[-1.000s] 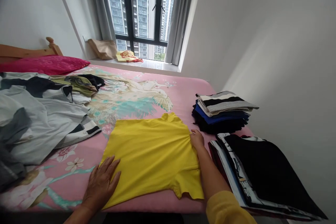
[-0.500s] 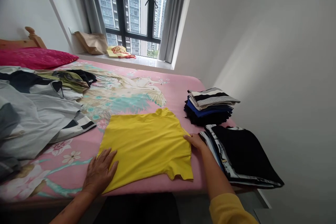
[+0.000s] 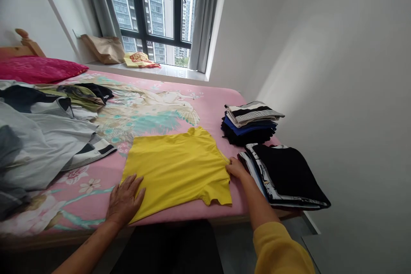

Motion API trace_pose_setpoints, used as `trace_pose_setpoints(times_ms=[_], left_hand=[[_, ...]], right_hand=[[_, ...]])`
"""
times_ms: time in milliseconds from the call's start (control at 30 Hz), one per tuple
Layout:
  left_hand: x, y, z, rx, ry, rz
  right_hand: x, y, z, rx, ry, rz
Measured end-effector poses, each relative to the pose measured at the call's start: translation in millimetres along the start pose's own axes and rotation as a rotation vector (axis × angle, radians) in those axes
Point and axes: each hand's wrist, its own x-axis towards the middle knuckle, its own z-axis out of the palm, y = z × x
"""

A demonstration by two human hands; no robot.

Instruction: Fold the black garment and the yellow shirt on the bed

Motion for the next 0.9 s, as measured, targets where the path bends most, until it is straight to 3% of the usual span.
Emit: trace_pose_setpoints(times_ms=[100,333,500,600,767,900], left_hand=[[0,0,0.3,-0.01,-0.004,-0.01],[-1,0,-0.5,-0.028,-0.041,-0.019],[0,0,-5.3,-0.096,-0.048,-0.03],[-4,-9,-12.2,-0.265,-0.056,-0.028],[-45,-27,-24.5,-0.606,0.1,-0.246],[-88,-26,-29.4,-0.708,0.177,-0.456]], right_hand=[[-15,4,7,0.029,0.032,0.049],[-78,27,21,0.051,-0.077,0.168],[-99,45,40,-0.028,0.125,0.072],[-102,51,43,-0.074,0.273,0.002],[-107,59,44,-0.126,0.314,0.013],[-109,62,45,-0.085,0.184,0.015]])
